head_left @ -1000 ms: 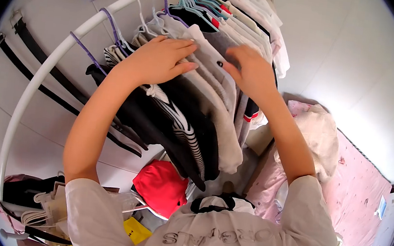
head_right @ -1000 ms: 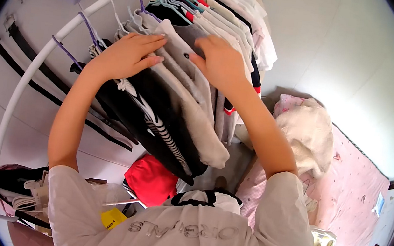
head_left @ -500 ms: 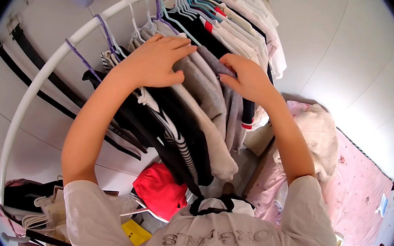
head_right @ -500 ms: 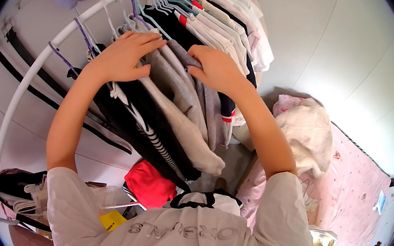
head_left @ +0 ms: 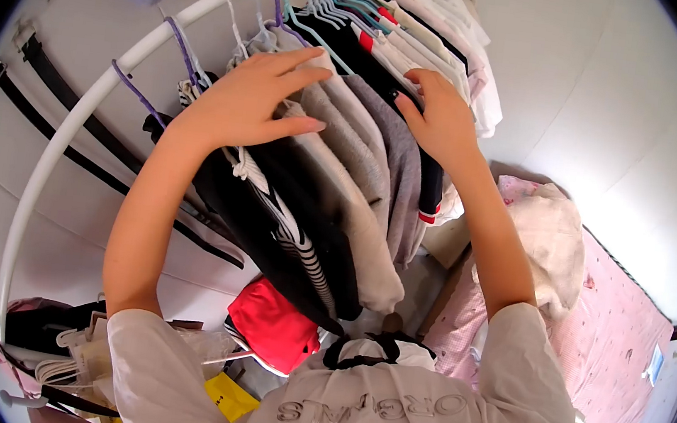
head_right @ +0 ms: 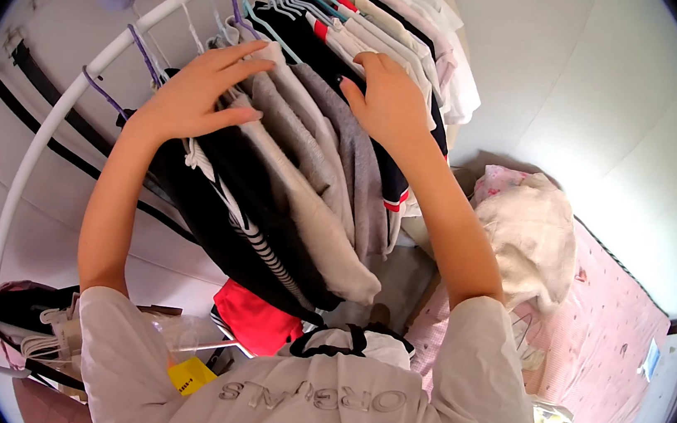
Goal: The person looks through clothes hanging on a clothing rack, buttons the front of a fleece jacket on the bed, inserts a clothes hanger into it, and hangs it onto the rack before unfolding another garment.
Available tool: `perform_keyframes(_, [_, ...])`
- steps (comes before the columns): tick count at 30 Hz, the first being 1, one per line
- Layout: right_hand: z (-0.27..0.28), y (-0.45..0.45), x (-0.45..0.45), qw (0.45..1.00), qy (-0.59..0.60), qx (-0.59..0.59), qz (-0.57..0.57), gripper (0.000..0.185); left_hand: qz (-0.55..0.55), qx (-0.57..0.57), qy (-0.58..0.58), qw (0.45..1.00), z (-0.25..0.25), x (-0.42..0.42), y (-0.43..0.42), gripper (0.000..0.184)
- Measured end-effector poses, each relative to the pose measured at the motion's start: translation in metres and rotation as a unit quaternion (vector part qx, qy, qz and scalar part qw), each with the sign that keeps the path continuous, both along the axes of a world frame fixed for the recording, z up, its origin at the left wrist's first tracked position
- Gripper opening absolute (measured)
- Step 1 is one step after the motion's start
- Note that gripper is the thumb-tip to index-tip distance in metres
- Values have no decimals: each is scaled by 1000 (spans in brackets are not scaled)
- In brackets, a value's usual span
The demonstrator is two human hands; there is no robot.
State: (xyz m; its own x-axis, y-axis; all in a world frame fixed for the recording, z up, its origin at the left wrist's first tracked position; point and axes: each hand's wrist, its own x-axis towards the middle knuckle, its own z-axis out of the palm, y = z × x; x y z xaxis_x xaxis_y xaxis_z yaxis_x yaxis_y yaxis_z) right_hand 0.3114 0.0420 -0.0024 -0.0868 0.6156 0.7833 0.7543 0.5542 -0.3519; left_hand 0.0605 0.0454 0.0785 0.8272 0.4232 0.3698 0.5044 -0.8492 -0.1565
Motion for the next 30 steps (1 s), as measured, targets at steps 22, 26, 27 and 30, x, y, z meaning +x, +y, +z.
perform_keyframes(22, [26,-90,-86,979,-176,78,67,42,-59,52,-49,996,-25,-91,-87,50])
perform_keyframes(26, [24,-102,-100,973,-200,-88,78,43,-64,67,-56,994,-24,-88,-90,52])
perform_keyframes(27, [20,-103,-101,979,-189,-32,76,43,-54,62,-49,995,-24,-90,-91,54])
perform_keyframes(30, [10,-104,-103,975,-150,152,64,43,-49,49,-33,997,-21,-95,-96,55])
